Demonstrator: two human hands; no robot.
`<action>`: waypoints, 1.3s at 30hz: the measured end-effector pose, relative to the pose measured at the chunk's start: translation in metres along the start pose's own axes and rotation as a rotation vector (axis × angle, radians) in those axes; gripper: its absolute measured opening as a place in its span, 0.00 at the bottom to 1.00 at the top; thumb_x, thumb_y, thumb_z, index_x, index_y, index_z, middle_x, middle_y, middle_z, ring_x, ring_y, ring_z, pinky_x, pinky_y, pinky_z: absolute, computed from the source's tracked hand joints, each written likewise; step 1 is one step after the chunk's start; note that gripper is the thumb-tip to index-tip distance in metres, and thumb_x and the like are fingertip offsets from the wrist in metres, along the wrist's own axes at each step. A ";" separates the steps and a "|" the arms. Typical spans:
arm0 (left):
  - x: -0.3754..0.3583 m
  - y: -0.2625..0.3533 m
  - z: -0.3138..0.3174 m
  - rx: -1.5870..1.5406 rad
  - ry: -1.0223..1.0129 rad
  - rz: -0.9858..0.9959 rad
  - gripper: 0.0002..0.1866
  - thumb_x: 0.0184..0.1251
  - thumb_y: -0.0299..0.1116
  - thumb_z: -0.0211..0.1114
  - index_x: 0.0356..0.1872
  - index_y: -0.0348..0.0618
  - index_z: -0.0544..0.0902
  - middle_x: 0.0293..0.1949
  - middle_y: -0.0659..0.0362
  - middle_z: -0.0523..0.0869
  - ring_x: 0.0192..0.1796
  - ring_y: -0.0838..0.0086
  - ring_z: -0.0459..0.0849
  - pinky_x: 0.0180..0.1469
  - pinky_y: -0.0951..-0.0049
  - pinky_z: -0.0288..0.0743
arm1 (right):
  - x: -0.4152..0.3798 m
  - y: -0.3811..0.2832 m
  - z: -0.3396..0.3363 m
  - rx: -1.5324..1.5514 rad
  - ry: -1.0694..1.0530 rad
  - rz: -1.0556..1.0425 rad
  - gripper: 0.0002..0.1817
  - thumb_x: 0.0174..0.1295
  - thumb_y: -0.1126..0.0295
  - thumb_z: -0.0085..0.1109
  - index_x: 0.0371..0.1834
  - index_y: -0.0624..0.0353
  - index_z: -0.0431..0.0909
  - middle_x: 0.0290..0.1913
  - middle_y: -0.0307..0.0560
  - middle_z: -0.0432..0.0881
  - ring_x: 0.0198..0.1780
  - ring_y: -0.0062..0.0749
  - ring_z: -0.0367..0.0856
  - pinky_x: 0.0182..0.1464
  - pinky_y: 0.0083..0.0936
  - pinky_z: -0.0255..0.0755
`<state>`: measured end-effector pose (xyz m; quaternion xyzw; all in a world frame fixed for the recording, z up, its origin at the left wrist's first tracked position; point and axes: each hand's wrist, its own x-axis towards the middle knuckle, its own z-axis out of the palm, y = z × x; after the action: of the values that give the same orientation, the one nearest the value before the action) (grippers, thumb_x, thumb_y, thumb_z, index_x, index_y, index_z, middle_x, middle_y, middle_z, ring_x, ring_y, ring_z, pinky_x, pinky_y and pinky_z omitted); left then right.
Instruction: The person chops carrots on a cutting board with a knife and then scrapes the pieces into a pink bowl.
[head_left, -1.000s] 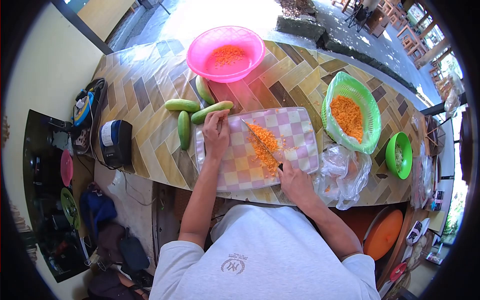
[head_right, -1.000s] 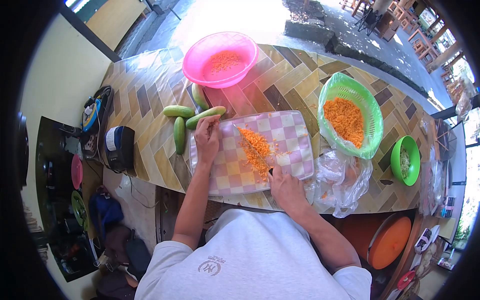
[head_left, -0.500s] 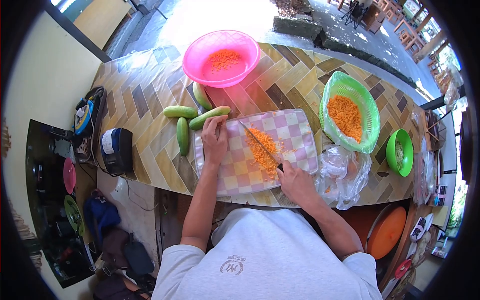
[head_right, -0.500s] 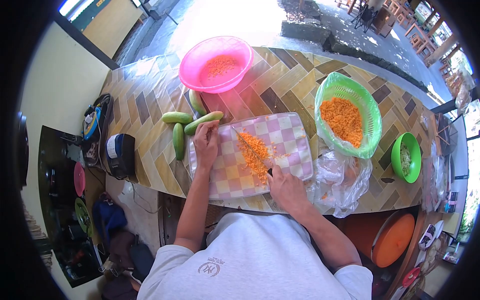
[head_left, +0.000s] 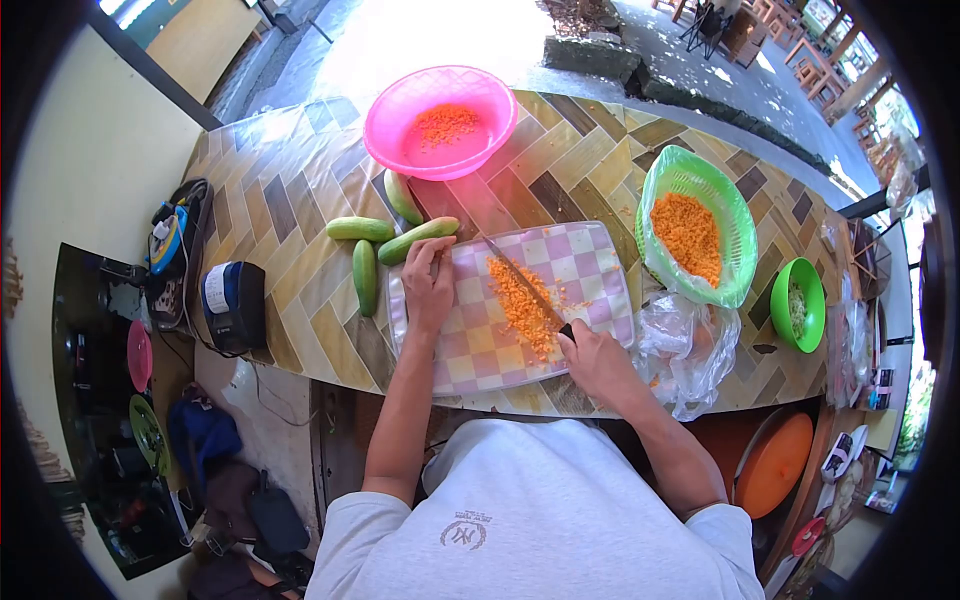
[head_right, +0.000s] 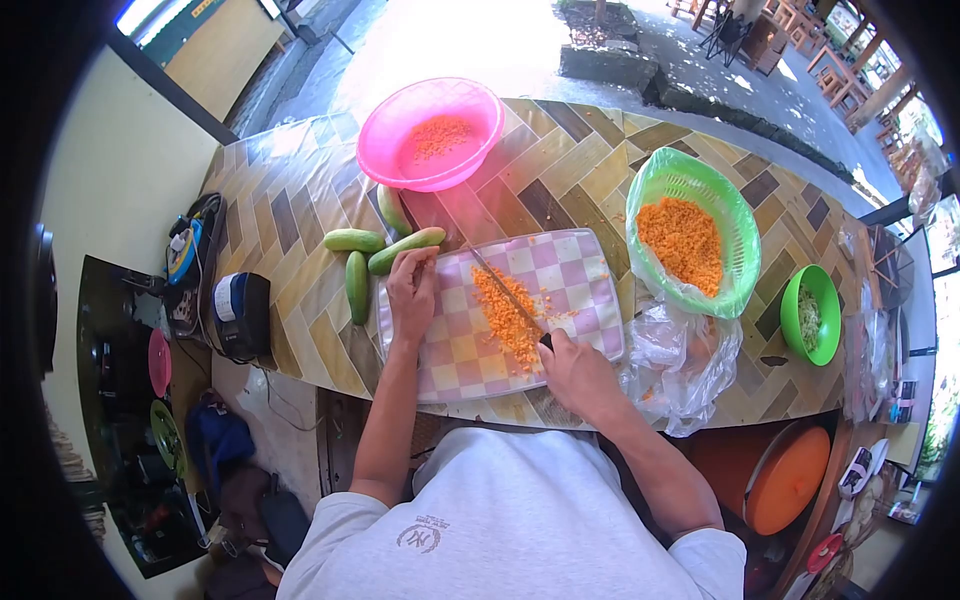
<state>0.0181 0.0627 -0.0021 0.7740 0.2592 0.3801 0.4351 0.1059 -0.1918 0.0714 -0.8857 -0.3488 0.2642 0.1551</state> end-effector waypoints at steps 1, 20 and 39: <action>-0.001 0.001 0.000 -0.003 -0.002 -0.007 0.08 0.69 0.21 0.62 0.46 0.36 0.86 0.42 0.52 0.84 0.42 0.65 0.85 0.45 0.71 0.78 | -0.002 -0.003 -0.006 -0.022 -0.009 0.013 0.18 0.75 0.55 0.49 0.42 0.63 0.70 0.28 0.67 0.83 0.34 0.66 0.85 0.38 0.55 0.78; 0.001 0.004 0.001 -0.005 -0.049 -0.039 0.10 0.67 0.19 0.61 0.46 0.36 0.86 0.44 0.51 0.84 0.46 0.63 0.86 0.51 0.70 0.79 | -0.002 0.020 0.002 -0.190 0.059 -0.071 0.17 0.75 0.57 0.50 0.39 0.63 0.68 0.22 0.61 0.83 0.28 0.61 0.85 0.30 0.52 0.78; 0.003 0.007 -0.001 0.027 -0.070 -0.059 0.10 0.68 0.20 0.62 0.47 0.36 0.86 0.45 0.52 0.84 0.46 0.63 0.85 0.50 0.70 0.79 | 0.008 0.030 -0.023 -0.094 -0.011 -0.089 0.16 0.75 0.57 0.50 0.43 0.62 0.68 0.23 0.65 0.82 0.31 0.66 0.84 0.33 0.56 0.77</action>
<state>0.0199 0.0616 0.0055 0.7845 0.2718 0.3362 0.4445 0.1400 -0.2094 0.0732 -0.8742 -0.4005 0.2453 0.1232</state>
